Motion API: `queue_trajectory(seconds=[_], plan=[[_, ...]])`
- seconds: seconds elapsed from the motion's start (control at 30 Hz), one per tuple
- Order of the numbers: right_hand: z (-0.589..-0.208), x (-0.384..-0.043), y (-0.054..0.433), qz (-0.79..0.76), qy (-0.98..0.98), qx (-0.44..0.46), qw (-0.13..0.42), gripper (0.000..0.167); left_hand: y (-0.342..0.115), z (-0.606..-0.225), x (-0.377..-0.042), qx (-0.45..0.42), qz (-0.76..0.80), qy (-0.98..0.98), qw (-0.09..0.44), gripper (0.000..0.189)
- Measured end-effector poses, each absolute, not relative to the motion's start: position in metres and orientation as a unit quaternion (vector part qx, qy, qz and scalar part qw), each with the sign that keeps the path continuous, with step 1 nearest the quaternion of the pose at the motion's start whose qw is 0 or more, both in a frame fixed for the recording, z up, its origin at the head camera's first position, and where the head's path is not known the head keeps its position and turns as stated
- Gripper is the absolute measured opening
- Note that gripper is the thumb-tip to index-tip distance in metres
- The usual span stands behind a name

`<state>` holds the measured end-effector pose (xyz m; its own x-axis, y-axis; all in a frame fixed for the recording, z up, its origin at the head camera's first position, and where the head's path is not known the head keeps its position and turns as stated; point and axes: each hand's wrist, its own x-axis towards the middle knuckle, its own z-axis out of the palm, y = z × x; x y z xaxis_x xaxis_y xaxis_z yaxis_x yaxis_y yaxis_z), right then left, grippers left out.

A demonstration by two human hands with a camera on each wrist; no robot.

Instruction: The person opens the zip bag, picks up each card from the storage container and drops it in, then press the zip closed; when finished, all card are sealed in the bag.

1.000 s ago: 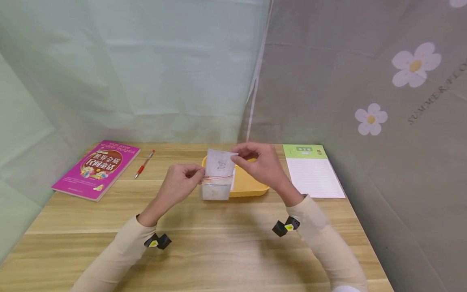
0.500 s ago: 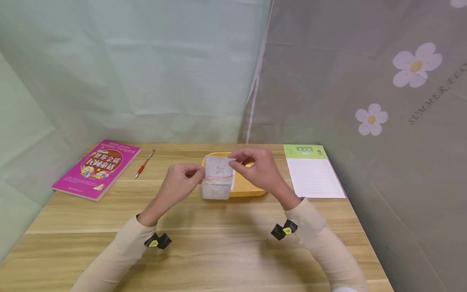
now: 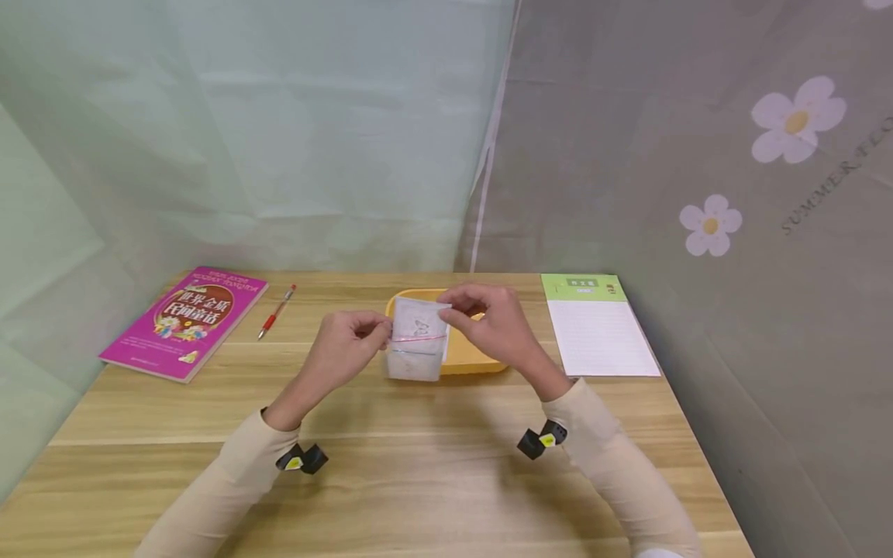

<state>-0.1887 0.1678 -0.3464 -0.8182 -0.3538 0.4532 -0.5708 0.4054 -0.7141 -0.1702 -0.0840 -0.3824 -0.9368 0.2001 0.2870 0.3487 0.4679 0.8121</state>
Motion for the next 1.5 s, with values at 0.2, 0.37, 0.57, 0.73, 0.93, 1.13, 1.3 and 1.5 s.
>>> queue_trajectory(seconds=[0.2,0.37,0.57,0.73,0.93,1.13,1.3,1.5], plan=[[-0.348,-0.19,0.168,0.471,-0.836,0.264,0.097,0.009,-0.084,-0.382,-0.17,-0.166,-0.491,-0.851,0.08,0.018],[-0.347,-0.19,0.169,0.473,-0.836,0.259,0.102,0.009,-0.084,-0.381,-0.169,-0.166,-0.492,-0.851,0.08,0.019],[-0.352,-0.192,0.168,0.488,-0.823,0.274,0.097,0.009,-0.084,-0.381,-0.169,-0.164,-0.492,-0.852,0.075,0.019],[-0.36,-0.192,0.166,0.486,-0.824,0.279,0.088,0.008,-0.084,-0.381,-0.169,-0.162,-0.493,-0.851,0.074,0.019],[-0.367,-0.189,0.165,0.47,-0.835,0.273,0.086,0.008,-0.084,-0.38,-0.17,-0.162,-0.496,-0.85,0.077,0.019],[-0.37,-0.189,0.165,0.468,-0.833,0.283,0.087,0.007,-0.084,-0.381,-0.171,-0.158,-0.494,-0.851,0.08,0.018],[-0.372,-0.19,0.165,0.469,-0.828,0.293,0.092,0.005,-0.083,-0.382,-0.171,-0.154,-0.488,-0.855,0.084,0.018],[-0.373,-0.19,0.165,0.466,-0.824,0.305,0.098,0.007,-0.083,-0.381,-0.171,-0.16,-0.486,-0.854,0.091,0.018]])
